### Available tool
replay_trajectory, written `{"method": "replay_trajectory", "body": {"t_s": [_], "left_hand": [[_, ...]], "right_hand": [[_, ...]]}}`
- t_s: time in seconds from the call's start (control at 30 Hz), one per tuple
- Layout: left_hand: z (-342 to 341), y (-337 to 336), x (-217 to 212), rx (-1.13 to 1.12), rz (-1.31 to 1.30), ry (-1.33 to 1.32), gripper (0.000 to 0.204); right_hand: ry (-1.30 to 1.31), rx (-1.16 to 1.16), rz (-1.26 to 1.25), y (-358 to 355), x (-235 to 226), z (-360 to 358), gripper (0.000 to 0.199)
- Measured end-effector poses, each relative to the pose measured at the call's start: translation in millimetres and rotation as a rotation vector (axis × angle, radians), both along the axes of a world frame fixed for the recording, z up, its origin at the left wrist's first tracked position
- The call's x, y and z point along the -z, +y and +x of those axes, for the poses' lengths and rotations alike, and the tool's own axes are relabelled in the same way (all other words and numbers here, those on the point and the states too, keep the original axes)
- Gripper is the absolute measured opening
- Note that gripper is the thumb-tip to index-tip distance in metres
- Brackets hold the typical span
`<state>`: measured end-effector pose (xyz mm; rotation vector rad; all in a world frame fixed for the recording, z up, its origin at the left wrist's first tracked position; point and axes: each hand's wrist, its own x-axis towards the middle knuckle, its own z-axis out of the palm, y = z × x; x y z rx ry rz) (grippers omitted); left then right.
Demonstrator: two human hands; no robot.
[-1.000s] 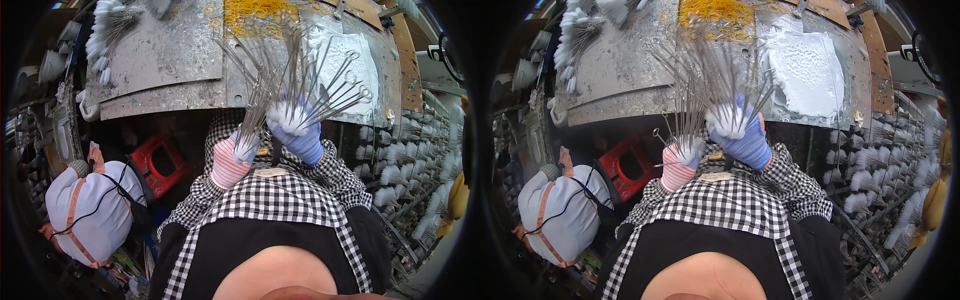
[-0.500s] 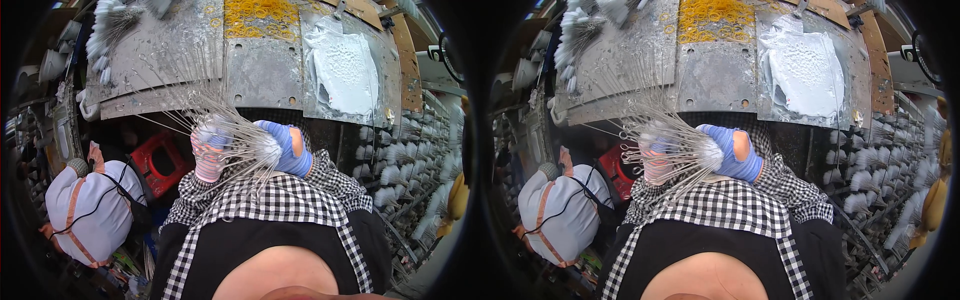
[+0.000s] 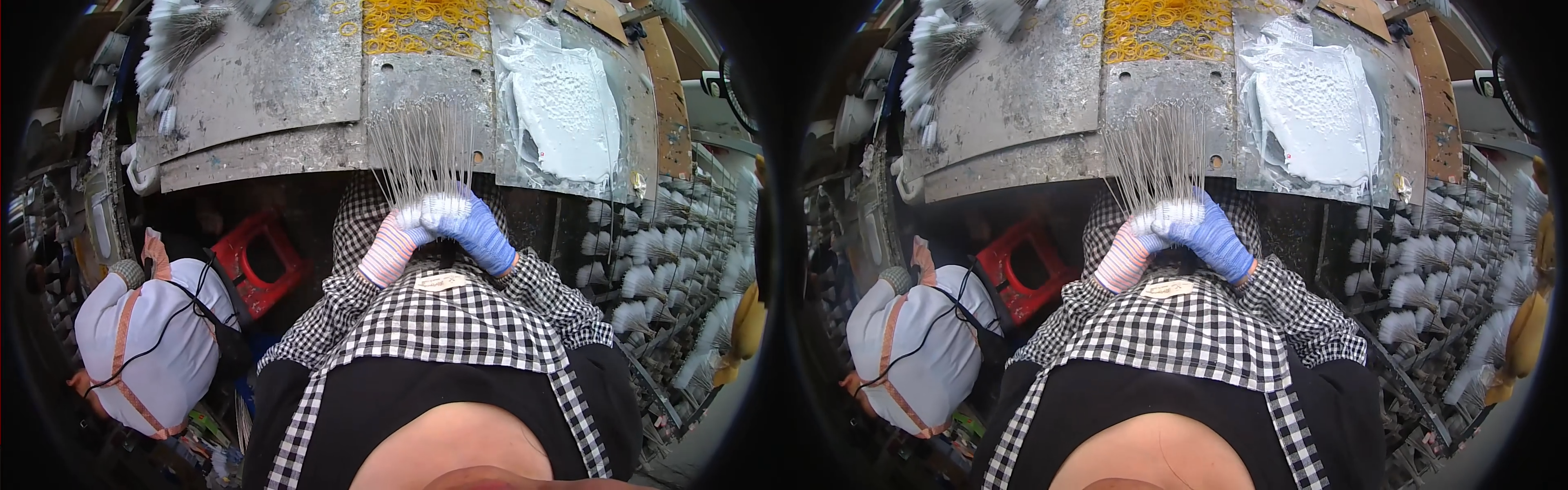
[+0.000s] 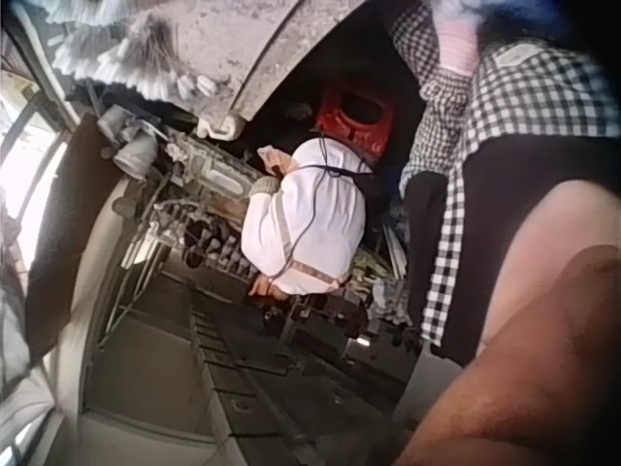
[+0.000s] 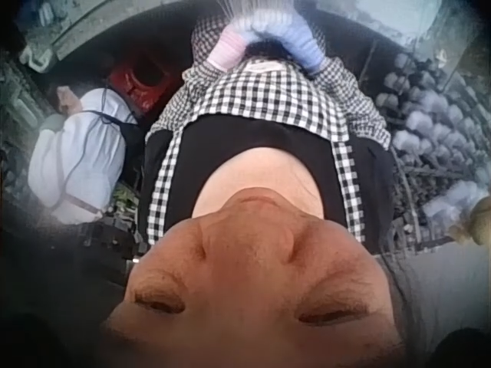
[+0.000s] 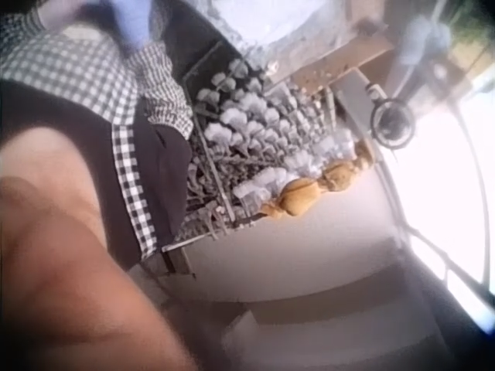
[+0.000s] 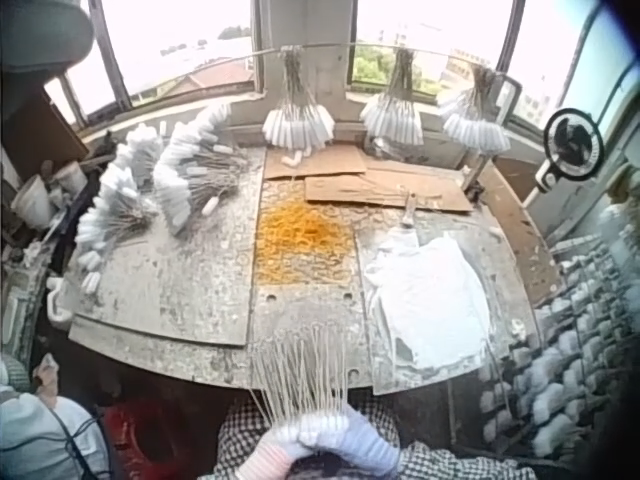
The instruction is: Applying adhesive paste to bundles of white bristles and assembling them into brush-like objects.
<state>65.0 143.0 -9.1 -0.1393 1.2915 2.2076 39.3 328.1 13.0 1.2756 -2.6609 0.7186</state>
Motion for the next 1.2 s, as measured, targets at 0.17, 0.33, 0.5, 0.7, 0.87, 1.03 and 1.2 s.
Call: {"method": "replay_trajectory", "body": {"t_s": [0.17, 0.33, 0.5, 0.7, 0.87, 1.03, 1.2], "left_hand": [[8.8, -0.5, -19.6, 0.124, 0.012, 0.064, 0.064], [30.6, -15.3, 9.8, 0.484, -0.531, 0.317, 0.091], [-5.8, -60.3, -46.6, 0.039, 0.023, 0.127, 0.1], [-49.6, -22.7, -52.4, -0.089, 0.721, 0.308, 0.083], [-33.0, -22.1, -78.1, -0.092, 0.234, 0.239, 0.026], [-69.1, -9.6, -168.6, -0.311, -0.146, 0.791, 0.019], [-164.5, 36.2, -139.5, -0.384, -0.354, 0.879, 0.021]], "right_hand": [[-1.212, 0.471, -0.742, -9.0, -47.9, 0.6, 0.098], [-1.384, 0.356, -0.356, 3.5, -9.0, 11.9, 0.109], [-1.307, 0.008, -0.362, -6.3, -44.0, -4.2, 0.091], [-1.159, -0.029, -0.219, -0.9, -23.6, -6.8, 0.08], [-1.242, -0.051, -0.379, 3.3, -33.2, -8.2, 0.068], [-0.104, 0.07, -0.086, 4.3, -130.3, -46.7, 0.118], [-0.383, 0.354, -0.443, -22.3, -25.7, -136.6, 0.096]]}}
